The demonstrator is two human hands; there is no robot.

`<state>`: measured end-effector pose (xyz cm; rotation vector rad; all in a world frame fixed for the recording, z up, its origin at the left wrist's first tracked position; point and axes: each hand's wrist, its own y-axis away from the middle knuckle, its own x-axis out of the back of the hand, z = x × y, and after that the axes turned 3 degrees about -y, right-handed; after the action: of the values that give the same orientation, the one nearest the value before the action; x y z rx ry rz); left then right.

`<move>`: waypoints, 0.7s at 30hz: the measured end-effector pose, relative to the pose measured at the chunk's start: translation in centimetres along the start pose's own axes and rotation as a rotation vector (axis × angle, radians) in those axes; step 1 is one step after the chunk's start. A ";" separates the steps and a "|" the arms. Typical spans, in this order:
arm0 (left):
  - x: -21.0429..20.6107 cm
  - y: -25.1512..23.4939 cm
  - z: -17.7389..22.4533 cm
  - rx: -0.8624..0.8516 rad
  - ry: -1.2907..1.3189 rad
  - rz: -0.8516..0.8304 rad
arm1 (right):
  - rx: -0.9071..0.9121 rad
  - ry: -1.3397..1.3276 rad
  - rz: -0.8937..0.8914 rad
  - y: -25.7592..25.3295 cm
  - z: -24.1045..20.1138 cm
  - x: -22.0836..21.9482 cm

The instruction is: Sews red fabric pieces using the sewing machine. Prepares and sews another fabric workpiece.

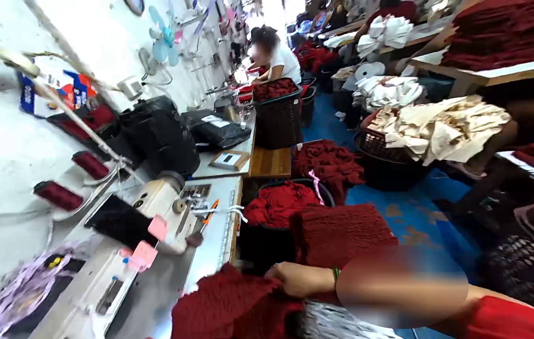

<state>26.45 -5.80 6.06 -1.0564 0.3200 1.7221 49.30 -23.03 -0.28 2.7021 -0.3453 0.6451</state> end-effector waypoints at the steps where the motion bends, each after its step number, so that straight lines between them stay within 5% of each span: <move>1: -0.2 0.6 0.8 -0.028 -0.100 0.050 | -0.033 -0.323 -0.052 0.2 -1.4 -0.8; 4: 0.7 3.3 1.7 0.007 -0.905 0.251 | -0.029 -1.243 -0.327 1.2 -7.9 -1.6; 7: 1.6 6.7 1.5 0.191 -1.311 0.369 | 0.390 -1.482 -0.744 -0.4 -12.2 -2.1; 10: -1.2 11.2 3.5 0.084 -0.794 0.555 | 0.705 -0.935 -0.904 -1.4 -14.4 -3.8; 11: -0.2 13.4 4.6 -0.110 -0.655 0.392 | 0.782 -0.604 -0.942 -1.9 -15.1 -3.7; 14: -0.5 17.1 11.1 -0.391 -0.922 0.198 | 0.968 0.439 -0.811 -2.8 -19.4 -2.6; 16: -1.3 19.5 18.0 -0.042 -1.477 -0.116 | 1.039 0.784 -0.412 -3.7 -20.1 -3.1; 17: -2.4 20.3 19.7 0.141 -1.909 -0.096 | 1.096 0.856 -0.224 -4.7 -20.0 -3.6; 19: -4.2 20.7 18.9 0.709 -2.428 0.242 | 1.137 0.947 -0.098 -6.8 -19.5 -4.7; 21: -3.0 20.4 17.7 1.228 -2.375 0.377 | 1.151 0.959 -0.206 -9.0 -17.7 -6.8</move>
<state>0.26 -4.77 13.16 2.0164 -0.1022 1.4339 39.29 -7.09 8.94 2.7238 0.7592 2.4611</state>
